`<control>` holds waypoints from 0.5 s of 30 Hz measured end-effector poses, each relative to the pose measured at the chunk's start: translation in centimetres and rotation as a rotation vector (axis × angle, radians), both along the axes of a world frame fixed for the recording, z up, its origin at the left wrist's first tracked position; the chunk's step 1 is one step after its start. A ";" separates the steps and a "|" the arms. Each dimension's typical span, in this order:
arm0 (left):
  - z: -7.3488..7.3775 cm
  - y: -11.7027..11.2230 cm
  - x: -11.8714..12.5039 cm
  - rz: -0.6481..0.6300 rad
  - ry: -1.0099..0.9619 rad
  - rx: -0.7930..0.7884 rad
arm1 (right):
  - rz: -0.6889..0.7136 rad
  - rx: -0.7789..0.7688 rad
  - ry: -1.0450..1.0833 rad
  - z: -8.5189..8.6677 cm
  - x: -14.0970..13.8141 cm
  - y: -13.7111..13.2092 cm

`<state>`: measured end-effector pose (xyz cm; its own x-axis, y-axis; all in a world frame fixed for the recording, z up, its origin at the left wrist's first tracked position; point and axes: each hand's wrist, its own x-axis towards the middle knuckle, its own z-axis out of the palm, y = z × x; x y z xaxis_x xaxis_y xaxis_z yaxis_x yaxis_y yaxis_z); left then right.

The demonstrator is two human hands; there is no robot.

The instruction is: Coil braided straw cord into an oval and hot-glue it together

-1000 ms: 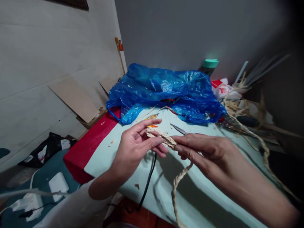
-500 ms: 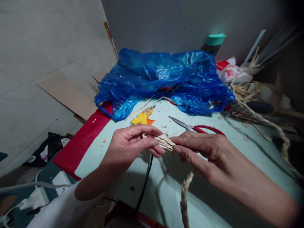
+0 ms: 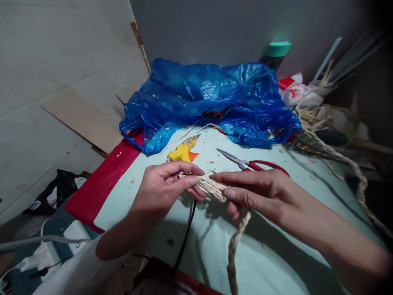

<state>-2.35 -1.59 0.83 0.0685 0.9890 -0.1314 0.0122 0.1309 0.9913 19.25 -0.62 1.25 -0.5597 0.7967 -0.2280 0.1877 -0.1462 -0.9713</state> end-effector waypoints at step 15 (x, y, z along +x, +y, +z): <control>0.2 0.4 -0.7 0.157 0.056 0.246 | 0.033 -0.221 -0.065 2.7 0.3 -2.7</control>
<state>-3.06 -1.21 0.99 -0.0886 0.9895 0.1143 0.0659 -0.1087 0.9919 19.56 -3.34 3.93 -0.5634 0.7048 -0.4310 0.2569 -0.3464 -0.9023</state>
